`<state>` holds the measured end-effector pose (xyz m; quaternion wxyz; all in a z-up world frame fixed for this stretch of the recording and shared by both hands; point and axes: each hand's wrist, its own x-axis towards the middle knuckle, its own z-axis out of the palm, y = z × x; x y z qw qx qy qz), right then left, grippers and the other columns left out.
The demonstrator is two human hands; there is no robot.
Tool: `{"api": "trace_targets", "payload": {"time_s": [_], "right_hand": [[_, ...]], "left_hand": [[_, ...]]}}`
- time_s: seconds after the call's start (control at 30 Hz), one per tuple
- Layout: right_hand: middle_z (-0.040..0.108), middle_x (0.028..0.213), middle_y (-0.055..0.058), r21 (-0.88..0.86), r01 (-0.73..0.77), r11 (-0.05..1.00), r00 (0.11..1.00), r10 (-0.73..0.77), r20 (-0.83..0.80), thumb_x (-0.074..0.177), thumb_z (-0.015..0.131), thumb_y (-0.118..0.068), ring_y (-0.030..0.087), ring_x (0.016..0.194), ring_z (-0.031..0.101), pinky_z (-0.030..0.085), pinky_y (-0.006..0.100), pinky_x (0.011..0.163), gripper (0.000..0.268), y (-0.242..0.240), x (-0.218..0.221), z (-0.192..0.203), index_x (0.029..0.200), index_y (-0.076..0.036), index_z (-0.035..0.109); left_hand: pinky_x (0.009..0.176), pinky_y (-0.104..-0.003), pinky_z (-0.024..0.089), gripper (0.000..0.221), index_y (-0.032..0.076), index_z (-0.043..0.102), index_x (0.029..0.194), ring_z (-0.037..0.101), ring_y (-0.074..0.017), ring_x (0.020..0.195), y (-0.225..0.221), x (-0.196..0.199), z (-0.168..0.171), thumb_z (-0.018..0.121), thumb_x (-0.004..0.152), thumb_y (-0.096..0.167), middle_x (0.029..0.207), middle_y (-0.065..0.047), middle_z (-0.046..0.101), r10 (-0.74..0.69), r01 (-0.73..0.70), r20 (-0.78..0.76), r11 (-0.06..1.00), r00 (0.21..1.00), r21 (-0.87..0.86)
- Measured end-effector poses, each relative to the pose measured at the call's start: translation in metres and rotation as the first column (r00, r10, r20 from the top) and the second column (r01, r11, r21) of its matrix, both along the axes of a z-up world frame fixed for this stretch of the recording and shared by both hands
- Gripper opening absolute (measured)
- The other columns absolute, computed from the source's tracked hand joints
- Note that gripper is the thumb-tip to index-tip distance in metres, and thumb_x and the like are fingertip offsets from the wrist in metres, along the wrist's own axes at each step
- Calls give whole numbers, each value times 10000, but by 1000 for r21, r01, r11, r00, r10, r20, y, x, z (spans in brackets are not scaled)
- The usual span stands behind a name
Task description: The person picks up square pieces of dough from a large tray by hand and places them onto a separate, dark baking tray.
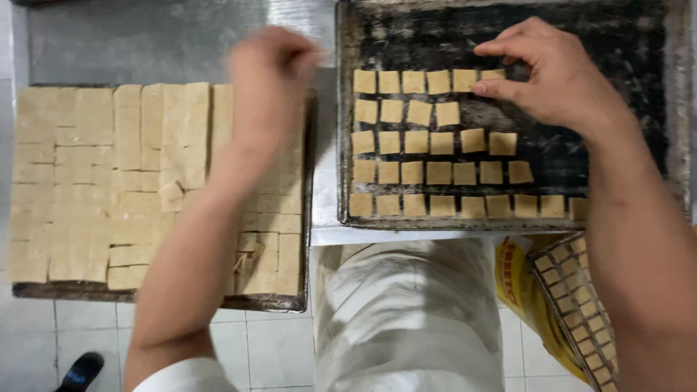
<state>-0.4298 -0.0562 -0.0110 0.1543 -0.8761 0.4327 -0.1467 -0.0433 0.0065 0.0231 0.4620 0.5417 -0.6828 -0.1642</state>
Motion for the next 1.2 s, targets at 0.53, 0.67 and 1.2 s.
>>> {"api": "trace_targets", "payload": {"time_s": [0.53, 0.67, 1.2], "right_hand": [[694, 1163, 121, 119, 35, 992, 991, -50, 121, 902, 844, -224, 268, 1034, 675, 553, 390, 876, 349, 43, -47, -3, 1218, -101, 765], [674, 1095, 143, 79, -20, 997, 993, 11, 121, 889, 843, -269, 289, 1005, 655, 533, 412, 867, 412, 38, -34, -4, 1244, -75, 762], [650, 951, 95, 53, 59, 997, 998, -58, -31, 901, 819, -282, 240, 857, 645, 532, 377, 759, 428, 34, -30, -2, 1295, -118, 776]], "left_hand": [[920, -461, 465, 179, 61, 747, 1048, 580, -299, 1060, -28, -174, -48, 774, 945, 206, 1052, -92, 617, -344, 413, 475, 910, 810, -46], [885, -440, 442, 273, 69, 771, 994, 567, -293, 1024, -31, -175, -49, 824, 803, 257, 1022, -109, 610, -384, 381, 469, 918, 796, 105], [878, -476, 449, 237, 119, 787, 980, 572, -315, 1051, -13, -140, -28, 802, 813, 286, 1017, -107, 634, -254, 248, 475, 966, 843, 76]]}}
